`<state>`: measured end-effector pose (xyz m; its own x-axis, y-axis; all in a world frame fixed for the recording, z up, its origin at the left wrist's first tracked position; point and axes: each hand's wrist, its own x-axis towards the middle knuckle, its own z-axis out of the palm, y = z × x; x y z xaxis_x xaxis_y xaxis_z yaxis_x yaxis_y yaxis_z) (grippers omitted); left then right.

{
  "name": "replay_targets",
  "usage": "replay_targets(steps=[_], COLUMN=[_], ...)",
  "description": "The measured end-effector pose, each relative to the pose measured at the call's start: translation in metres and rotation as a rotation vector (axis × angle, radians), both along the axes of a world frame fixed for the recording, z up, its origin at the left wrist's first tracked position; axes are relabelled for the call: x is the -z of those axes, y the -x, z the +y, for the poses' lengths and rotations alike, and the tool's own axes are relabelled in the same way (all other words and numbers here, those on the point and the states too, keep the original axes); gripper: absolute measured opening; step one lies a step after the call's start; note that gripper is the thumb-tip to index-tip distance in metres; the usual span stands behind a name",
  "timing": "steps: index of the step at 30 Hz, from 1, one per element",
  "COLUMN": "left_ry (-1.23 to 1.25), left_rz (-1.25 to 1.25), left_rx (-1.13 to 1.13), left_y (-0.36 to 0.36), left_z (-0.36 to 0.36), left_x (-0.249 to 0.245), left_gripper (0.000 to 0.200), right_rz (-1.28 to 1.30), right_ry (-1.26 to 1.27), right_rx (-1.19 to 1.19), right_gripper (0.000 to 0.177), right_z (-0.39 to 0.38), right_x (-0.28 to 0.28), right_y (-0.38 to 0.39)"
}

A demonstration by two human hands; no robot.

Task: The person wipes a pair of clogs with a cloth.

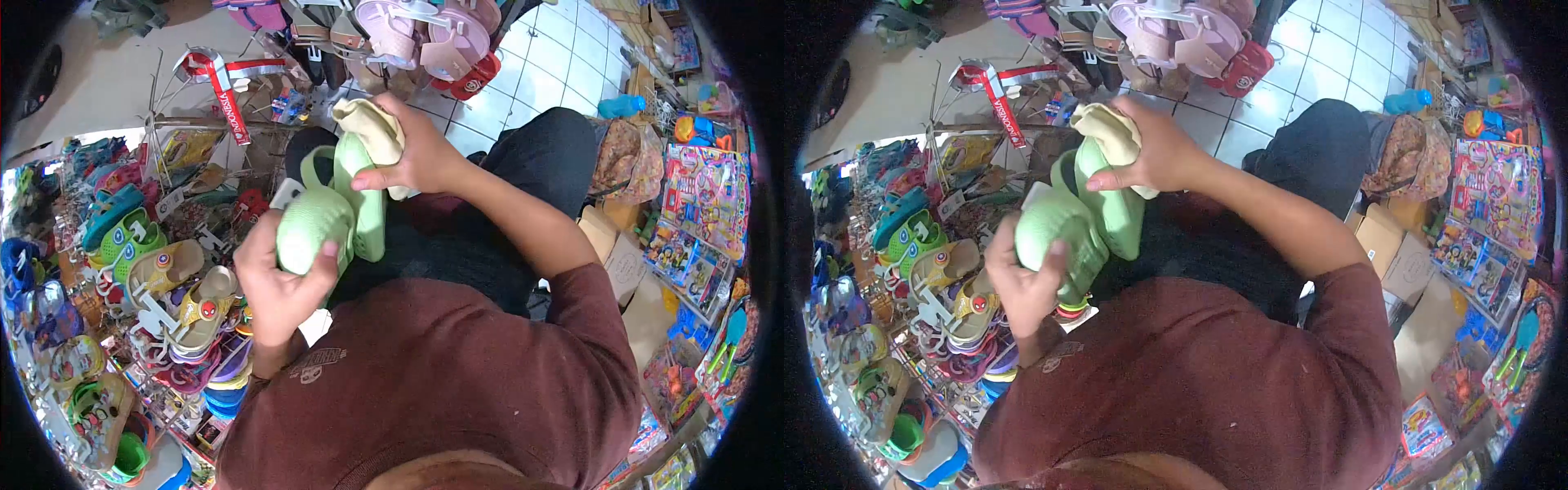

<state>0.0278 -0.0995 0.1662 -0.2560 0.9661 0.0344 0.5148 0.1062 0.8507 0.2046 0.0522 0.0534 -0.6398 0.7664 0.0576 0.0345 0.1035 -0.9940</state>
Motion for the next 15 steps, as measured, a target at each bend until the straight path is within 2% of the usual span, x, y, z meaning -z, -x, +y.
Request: replay_targets(steps=[2, 5, 8, 9, 10, 14, 15], left_ry=[0.031, 0.169, 0.188, 0.204, 0.185, 0.226, 0.228], left_rz=[0.111, -0.119, -0.367, -0.439, -0.620, -0.792, -0.814], left_rx=[0.132, 0.100, -0.014, -0.037, -0.107, -0.038, -0.032], left_y=[0.005, 0.010, 0.027, 0.041, 0.036, 0.066, 0.068], left_z=[0.007, 0.018, 0.029, 0.032, 0.040, 0.052, 0.052], left_x=[-0.005, -0.001, 0.002, 0.013, 0.011, 0.049, 0.053], left_gripper=[0.029, 0.029, 0.028, 0.033, 0.037, 0.041, 0.043], right_rz=[0.014, -0.124, 0.058, -0.001, -0.059, -0.244, -0.205], right_ry=[-0.016, 0.044, 0.008, -0.016, -0.038, -0.042, -0.044], right_rx=[0.053, 0.127, 0.187, 0.200, 0.211, 0.205, 0.178], right_gripper=[0.090, 0.091, 0.094, 0.096, 0.098, 0.103, 0.103], right_z=[-0.004, -0.005, -0.006, -0.005, -0.004, 0.007, 0.009], right_x=[0.001, 0.000, 0.017, 0.016, 0.014, 0.026, 0.025], right_y=[0.002, 0.005, 0.010, 0.010, 0.009, 0.007, 0.004])
